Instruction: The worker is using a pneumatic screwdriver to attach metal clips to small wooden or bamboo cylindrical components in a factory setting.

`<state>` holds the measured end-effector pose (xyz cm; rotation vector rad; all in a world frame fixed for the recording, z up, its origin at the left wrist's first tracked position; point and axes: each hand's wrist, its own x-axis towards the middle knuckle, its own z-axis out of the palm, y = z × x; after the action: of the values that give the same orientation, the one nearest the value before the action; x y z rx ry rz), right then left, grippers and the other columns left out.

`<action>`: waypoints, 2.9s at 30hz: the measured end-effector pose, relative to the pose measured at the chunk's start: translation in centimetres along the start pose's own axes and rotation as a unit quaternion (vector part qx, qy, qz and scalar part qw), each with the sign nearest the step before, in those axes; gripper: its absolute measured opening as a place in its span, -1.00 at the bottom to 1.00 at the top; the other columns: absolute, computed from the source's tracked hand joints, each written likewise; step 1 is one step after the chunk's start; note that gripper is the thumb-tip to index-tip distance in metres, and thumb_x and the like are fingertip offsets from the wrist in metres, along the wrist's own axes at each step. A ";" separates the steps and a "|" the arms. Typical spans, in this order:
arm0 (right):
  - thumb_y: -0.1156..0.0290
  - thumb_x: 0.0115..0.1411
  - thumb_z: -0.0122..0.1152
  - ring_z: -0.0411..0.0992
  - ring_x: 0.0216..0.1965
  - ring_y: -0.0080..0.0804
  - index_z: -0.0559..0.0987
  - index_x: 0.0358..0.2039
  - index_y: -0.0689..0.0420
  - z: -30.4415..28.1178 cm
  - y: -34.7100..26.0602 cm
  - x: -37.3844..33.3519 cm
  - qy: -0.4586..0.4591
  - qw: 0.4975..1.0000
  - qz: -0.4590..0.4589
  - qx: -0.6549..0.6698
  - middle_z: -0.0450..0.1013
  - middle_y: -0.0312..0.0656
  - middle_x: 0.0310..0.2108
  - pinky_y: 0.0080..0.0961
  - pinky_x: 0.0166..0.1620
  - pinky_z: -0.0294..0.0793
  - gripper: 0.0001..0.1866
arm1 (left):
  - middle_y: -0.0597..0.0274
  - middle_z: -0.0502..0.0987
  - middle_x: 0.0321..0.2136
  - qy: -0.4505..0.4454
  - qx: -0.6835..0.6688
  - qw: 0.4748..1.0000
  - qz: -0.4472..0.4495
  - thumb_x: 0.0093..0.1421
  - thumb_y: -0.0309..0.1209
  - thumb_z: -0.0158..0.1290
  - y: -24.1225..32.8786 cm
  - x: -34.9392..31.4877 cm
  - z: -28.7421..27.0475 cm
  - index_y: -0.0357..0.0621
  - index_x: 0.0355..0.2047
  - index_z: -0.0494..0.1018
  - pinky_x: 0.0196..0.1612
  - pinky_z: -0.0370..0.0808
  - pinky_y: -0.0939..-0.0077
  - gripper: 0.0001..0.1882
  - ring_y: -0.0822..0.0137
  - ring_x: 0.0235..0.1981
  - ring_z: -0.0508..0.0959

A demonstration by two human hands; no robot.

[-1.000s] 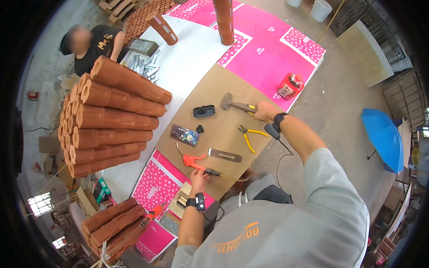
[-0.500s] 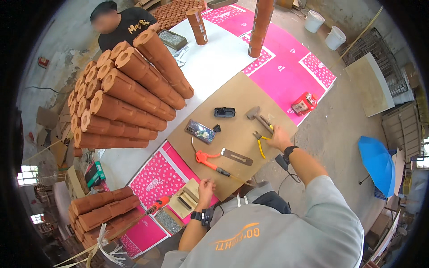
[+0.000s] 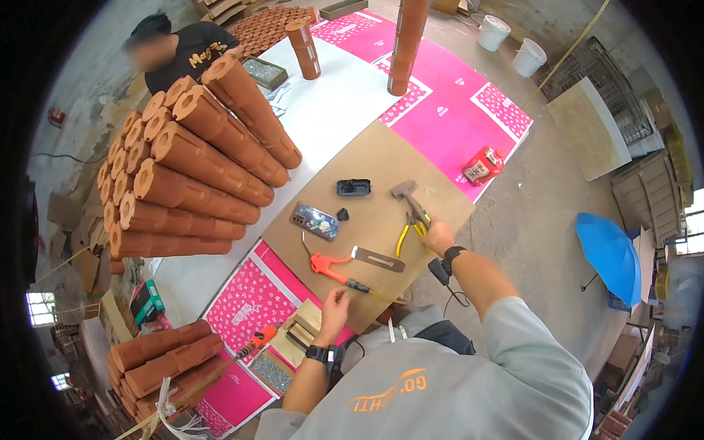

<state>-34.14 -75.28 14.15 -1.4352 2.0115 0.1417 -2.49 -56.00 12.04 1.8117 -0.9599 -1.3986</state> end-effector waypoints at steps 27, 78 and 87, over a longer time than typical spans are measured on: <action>0.20 0.29 0.18 0.21 -0.71 -0.64 0.57 -0.31 0.19 -2.1 9.7 -7.2 -0.019 0.884 0.073 0.461 0.32 -0.40 -0.66 -0.55 -0.65 0.17 -0.72 | 0.09 0.49 -0.12 0.047 0.399 0.809 0.430 0.14 -0.46 0.17 16.5 21.6 5.0 -0.06 0.01 0.45 0.08 0.38 0.08 -0.60 0.02 0.01 0.43; 0.18 0.04 0.31 0.57 -0.55 -0.35 0.65 -0.48 0.33 5.7 28.5 -15.4 -0.229 0.961 0.151 0.041 0.55 -0.07 -0.60 -0.35 -0.45 0.54 -0.63 | -0.02 0.49 -0.08 0.229 0.316 0.903 0.178 0.02 -0.30 0.30 13.5 15.0 -6.2 -0.08 0.08 0.39 0.11 0.41 0.09 -0.41 -0.08 0.07 0.43; 0.32 0.06 0.34 0.53 -0.60 -0.37 0.65 -0.47 0.33 1.2 22.7 -7.5 -0.279 0.951 0.098 -0.094 0.55 -0.13 -0.59 -0.40 -0.48 0.52 -0.73 | -0.16 0.55 -0.18 0.455 0.292 0.840 0.045 -0.01 -0.24 0.34 8.0 3.2 -23.3 -0.18 -0.03 0.47 -0.05 0.49 0.03 -0.45 -0.17 -0.12 0.53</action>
<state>-52.13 -59.79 11.20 -1.1306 1.6861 0.7561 19.46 -61.62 22.32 2.4388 -0.9404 -0.0335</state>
